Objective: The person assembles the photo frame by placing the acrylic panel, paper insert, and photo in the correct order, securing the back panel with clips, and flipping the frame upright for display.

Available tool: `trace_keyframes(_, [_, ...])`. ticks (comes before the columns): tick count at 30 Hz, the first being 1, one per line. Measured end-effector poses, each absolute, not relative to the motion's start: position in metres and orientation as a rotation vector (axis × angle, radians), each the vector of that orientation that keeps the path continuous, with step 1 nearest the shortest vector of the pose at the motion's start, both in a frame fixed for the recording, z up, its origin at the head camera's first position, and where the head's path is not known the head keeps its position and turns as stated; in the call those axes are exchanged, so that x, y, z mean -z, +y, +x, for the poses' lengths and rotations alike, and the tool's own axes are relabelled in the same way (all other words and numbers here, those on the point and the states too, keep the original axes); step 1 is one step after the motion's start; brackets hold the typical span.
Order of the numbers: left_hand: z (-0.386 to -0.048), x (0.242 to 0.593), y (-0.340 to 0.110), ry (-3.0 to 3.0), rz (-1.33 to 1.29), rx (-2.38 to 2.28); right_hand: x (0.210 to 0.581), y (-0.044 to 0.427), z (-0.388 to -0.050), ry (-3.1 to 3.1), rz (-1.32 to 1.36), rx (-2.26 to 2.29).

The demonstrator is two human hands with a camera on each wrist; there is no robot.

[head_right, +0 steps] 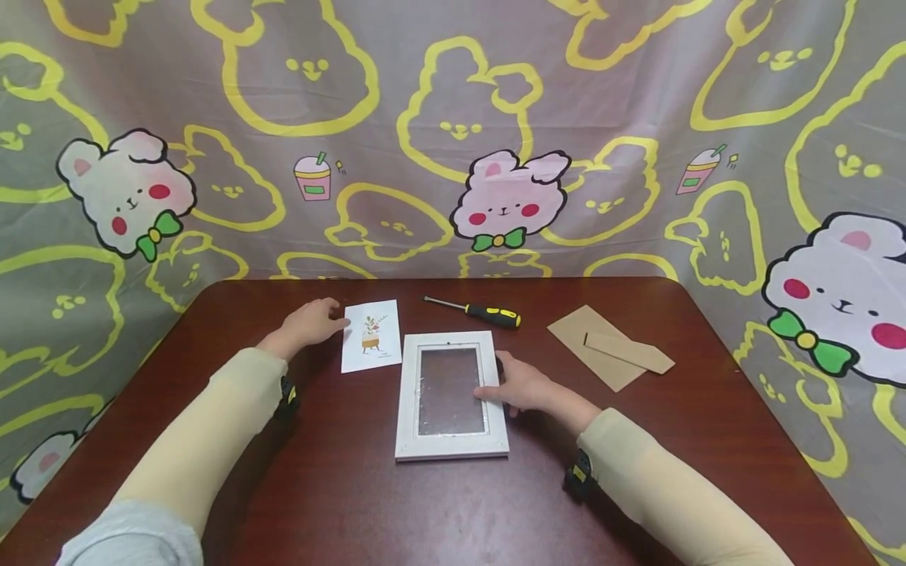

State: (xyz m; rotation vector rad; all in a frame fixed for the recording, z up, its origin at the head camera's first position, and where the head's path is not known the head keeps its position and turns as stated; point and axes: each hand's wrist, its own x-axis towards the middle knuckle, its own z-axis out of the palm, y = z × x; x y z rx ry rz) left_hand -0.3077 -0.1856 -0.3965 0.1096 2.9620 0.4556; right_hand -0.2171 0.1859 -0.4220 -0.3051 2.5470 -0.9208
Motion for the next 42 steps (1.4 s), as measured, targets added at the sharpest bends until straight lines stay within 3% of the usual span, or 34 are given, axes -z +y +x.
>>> trace_keyframes(7, [-0.307, 0.386, -0.176, 2.868, -0.156, -0.347, 0.421, 0.185, -0.216, 2.545, -0.281, 0.912])
trace_keyframes(29, [-0.305, 0.381, -0.153, 2.838, -0.342, -0.321, 0.420, 0.185, -0.216, 2.563, -0.275, 0.913])
trace_keyframes(42, [-0.306, 0.374, -0.158, 2.837, -0.317, -0.344, 0.421, 0.186, -0.217, 2.556, -0.282, 0.916])
